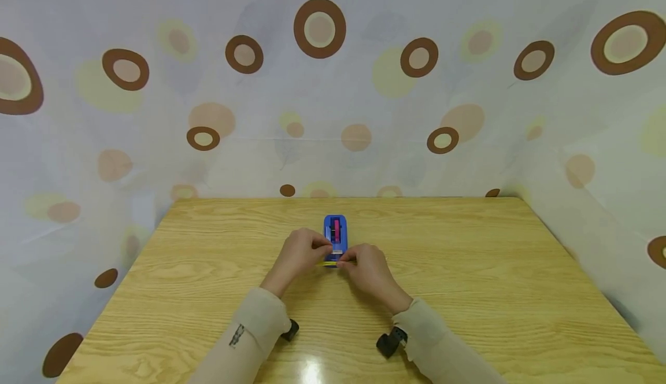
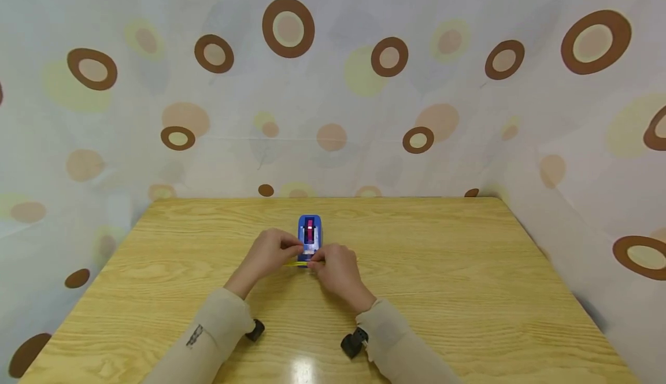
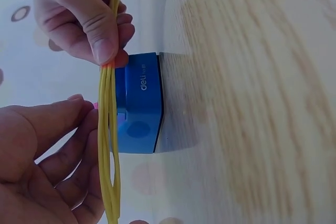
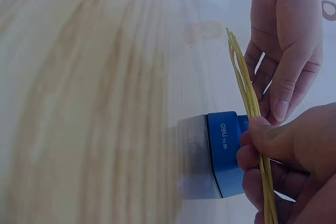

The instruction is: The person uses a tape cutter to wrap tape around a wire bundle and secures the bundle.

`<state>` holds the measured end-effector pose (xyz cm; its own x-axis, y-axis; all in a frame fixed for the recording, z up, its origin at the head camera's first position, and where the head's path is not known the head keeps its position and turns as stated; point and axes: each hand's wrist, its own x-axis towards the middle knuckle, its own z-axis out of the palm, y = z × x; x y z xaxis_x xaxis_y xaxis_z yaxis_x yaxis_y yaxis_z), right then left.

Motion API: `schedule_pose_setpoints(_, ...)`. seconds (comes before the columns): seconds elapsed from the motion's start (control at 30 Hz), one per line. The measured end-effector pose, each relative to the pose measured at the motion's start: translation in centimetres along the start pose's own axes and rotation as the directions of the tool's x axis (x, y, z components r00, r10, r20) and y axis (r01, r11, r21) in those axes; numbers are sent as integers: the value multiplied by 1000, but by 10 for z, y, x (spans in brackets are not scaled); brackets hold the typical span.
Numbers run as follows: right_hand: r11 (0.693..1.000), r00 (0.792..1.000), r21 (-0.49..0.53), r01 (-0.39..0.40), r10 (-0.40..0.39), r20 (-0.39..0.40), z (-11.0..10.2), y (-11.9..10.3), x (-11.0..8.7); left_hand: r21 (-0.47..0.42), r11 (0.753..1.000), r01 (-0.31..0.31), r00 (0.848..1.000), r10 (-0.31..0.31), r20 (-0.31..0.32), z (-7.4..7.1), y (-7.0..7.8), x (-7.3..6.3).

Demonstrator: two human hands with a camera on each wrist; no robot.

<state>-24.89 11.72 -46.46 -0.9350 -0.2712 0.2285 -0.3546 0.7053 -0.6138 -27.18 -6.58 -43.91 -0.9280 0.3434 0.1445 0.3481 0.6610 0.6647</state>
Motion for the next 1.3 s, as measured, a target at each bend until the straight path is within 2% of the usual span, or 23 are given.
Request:
schedule_pose_setpoints(0.3,1000,1000,-11,13,-13,-6,1,1,2,-4,1000,23,1000,-23,-5,0,-1,4)
schedule_pose_setpoints(0.97,999,998,5,-36,36,45,4,3,2,-44,996,80,997,-79,28,4,-8,7)
schedule_pose_setpoints(1.3,995,992,8,-96,95,81,5,4,6,-57,993,107,994,-105,33,4,-7,8)
